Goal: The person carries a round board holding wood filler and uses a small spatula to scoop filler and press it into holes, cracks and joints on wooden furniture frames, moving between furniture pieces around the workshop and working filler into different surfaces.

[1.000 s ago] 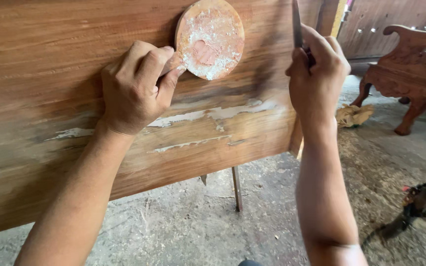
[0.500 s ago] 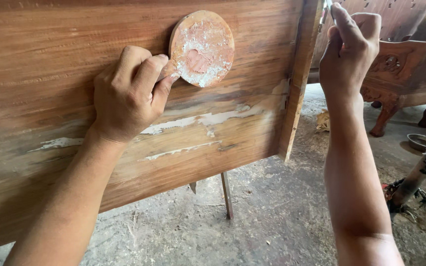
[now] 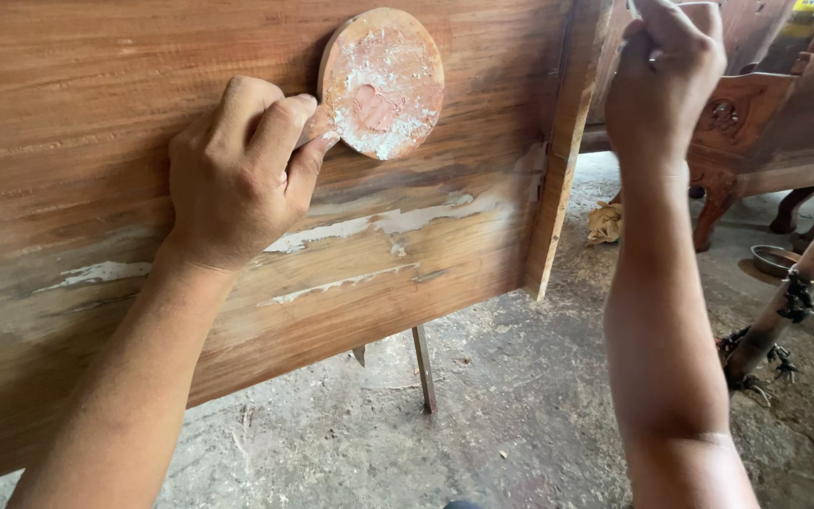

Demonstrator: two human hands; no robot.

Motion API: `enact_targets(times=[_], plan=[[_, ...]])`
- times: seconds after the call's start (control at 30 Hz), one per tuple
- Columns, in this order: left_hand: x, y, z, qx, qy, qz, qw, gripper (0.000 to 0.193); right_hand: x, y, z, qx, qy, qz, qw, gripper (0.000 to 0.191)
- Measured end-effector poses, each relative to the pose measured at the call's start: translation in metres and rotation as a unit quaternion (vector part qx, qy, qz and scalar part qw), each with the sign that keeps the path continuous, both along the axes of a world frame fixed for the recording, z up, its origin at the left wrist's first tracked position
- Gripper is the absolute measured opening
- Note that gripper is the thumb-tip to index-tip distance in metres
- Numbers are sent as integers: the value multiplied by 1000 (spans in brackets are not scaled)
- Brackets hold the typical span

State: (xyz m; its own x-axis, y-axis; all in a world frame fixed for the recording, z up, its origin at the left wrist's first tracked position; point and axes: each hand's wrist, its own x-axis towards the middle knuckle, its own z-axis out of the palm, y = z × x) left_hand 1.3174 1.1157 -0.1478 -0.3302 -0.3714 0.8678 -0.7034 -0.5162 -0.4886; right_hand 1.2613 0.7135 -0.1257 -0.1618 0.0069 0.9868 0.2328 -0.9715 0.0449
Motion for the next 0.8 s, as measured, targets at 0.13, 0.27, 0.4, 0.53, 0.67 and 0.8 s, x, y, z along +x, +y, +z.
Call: enact_targets(times=[0.13, 0.27, 0.4, 0.53, 0.67, 0.8], plan=[[0, 0, 0, -6, -1, -7, 1000, 22, 15, 8, 4, -59, -68, -2, 996, 41], [1, 1, -1, -5, -3, 0, 1000, 22, 11, 0, 14, -88, -87, -102, 987, 20], [2, 2, -2, -1, -5, -8, 1000, 23, 0, -3, 10, 55, 12, -75, 996, 14], [2, 1, -1, -3, 1, -17, 1000, 23, 21, 26, -2, -31, -58, -28, 997, 15], [1, 3, -1, -2, 1, -24, 1000, 23, 24, 23, -4, -70, -75, -60, 993, 16], [1, 7, -3, 8, 2, -27, 1000, 21, 12, -17, 2, 61, 13, -150, 987, 17]])
